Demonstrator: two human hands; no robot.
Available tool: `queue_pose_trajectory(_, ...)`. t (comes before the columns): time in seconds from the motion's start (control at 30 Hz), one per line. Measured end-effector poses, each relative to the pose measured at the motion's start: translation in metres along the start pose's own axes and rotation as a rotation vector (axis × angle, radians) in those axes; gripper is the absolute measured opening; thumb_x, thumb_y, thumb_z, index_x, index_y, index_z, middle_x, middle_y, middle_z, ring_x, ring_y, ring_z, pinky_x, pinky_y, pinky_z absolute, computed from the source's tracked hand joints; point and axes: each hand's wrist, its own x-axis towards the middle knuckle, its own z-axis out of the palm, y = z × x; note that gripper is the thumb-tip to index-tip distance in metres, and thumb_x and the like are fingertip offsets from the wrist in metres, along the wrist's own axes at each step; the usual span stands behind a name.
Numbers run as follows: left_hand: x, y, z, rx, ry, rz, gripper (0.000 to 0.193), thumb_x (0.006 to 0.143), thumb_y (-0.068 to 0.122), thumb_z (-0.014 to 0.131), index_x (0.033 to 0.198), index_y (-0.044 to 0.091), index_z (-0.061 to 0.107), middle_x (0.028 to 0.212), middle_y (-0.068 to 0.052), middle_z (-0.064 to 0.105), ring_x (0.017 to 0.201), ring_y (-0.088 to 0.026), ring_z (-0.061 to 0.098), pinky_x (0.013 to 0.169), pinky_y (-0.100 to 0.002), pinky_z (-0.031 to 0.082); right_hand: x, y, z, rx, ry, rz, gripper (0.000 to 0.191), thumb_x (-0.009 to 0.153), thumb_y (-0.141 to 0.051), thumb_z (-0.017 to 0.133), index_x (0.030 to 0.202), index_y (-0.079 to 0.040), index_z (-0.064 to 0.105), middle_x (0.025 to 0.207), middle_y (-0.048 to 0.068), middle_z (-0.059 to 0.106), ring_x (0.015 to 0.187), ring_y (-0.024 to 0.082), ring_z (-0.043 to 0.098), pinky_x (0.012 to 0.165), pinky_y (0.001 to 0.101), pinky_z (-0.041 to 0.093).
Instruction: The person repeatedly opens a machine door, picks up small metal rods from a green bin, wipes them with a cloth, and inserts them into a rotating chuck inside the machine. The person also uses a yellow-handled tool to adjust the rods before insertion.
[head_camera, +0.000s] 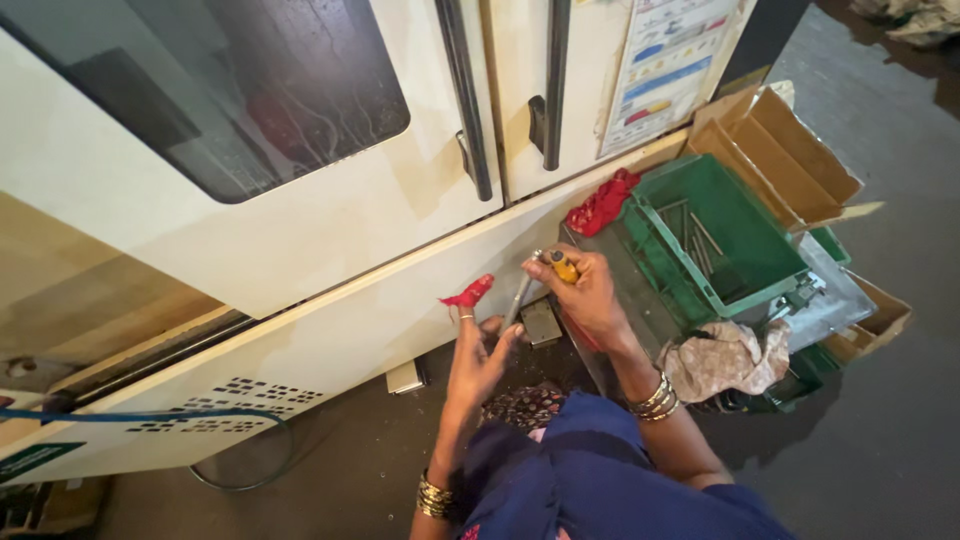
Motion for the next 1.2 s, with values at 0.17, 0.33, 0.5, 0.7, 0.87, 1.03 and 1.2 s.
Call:
queue_pose_trajectory(0.17, 0.008, -0.016, -0.003, 0.044, -0.056, 0.193, 0.074, 0.099, 0.012, 0.062, 0.158, 0.012, 0.017, 0.094, -0.004, 0.07, 0.08, -0.007, 0.063, 0.069, -0.022, 0.05, -0.006, 0.016, 0.008, -0.252, -0.089, 0.122, 0.017, 0.095, -0.017, 0.078, 0.095, 0.0, 0.076, 0.075, -0.005, 0.059, 0.069, 0.004, 0.047, 0.058, 0.0238, 0.037)
queue_pose_trajectory(0.33, 0.005, -0.033, 0.003, -0.077, 0.01, 0.044, 0.046, 0.111, 0.019, 0.056, 0.147, 0.001, 0.034, 0.095, -0.005, 0.066, 0.076, -0.01, 0.055, 0.065, -0.027, 0.044, -0.006, 0.066, 0.002, -0.056, -0.074, 0.124, 0.026, 0.093, -0.017, 0.077, 0.112, 0.0, 0.069, 0.084, 0.0, 0.067, 0.076, 0.009, 0.06, 0.069, 0.0257, 0.051)
queue_pose_trajectory(0.5, -0.007, -0.012, -0.016, -0.118, 0.131, 0.123, 0.058, 0.104, 0.02, 0.057, 0.151, 0.009, 0.027, 0.09, -0.004, 0.064, 0.075, -0.009, 0.05, 0.07, -0.025, 0.044, -0.017, 0.146, -0.043, -0.407, -0.007, 0.114, 0.039, 0.088, -0.015, 0.075, 0.125, -0.005, 0.064, 0.1, 0.011, 0.068, 0.093, 0.023, 0.064, 0.08, 0.0356, 0.053)
queue_pose_trajectory(0.7, -0.001, -0.001, -0.011, -0.163, 0.101, 0.133, 0.048, 0.109, 0.024, 0.053, 0.148, 0.004, 0.032, 0.095, -0.005, 0.069, 0.078, -0.01, 0.052, 0.073, -0.026, 0.046, -0.057, 0.194, -0.084, -1.042, 0.07, 0.191, 0.043, 0.082, -0.013, 0.07, 0.125, -0.011, 0.065, 0.108, 0.025, 0.069, 0.1, 0.043, 0.065, 0.086, 0.05, 0.053)
queue_pose_trajectory(0.87, 0.021, -0.012, 0.02, -0.149, -0.012, 0.16, 0.052, 0.105, 0.012, 0.06, 0.145, 0.002, 0.028, 0.106, -0.009, 0.073, 0.094, -0.014, 0.062, 0.088, -0.029, 0.051, -0.025, 0.167, -0.119, -1.292, 0.256, 0.18, 0.046, 0.089, 0.0, 0.059, 0.134, -0.008, 0.062, 0.108, 0.024, 0.068, 0.101, 0.044, 0.065, 0.085, 0.054, 0.053)
queue_pose_trajectory(1.03, 0.059, -0.005, 0.054, -0.174, -0.057, 0.296, 0.066, 0.096, -0.001, 0.066, 0.149, 0.003, 0.027, 0.112, -0.011, 0.074, 0.107, -0.019, 0.07, 0.097, -0.033, 0.056, 0.007, 0.15, -0.135, -1.528, 0.22, 0.122, 0.039, 0.084, -0.008, 0.066, 0.122, -0.011, 0.066, 0.118, 0.02, 0.065, 0.108, 0.043, 0.063, 0.086, 0.0551, 0.052)
queue_pose_trajectory(1.2, 0.097, 0.008, 0.068, -0.055, -0.076, 0.466, 0.056, 0.096, -0.011, 0.063, 0.147, 0.0, 0.043, 0.114, -0.015, 0.076, 0.105, -0.023, 0.071, 0.099, -0.038, 0.055, 0.032, 0.147, -0.143, -1.543, 0.148, 0.063, 0.044, 0.072, -0.018, 0.076, 0.115, -0.012, 0.068, 0.123, 0.02, 0.06, 0.111, 0.045, 0.06, 0.09, 0.0522, 0.05)
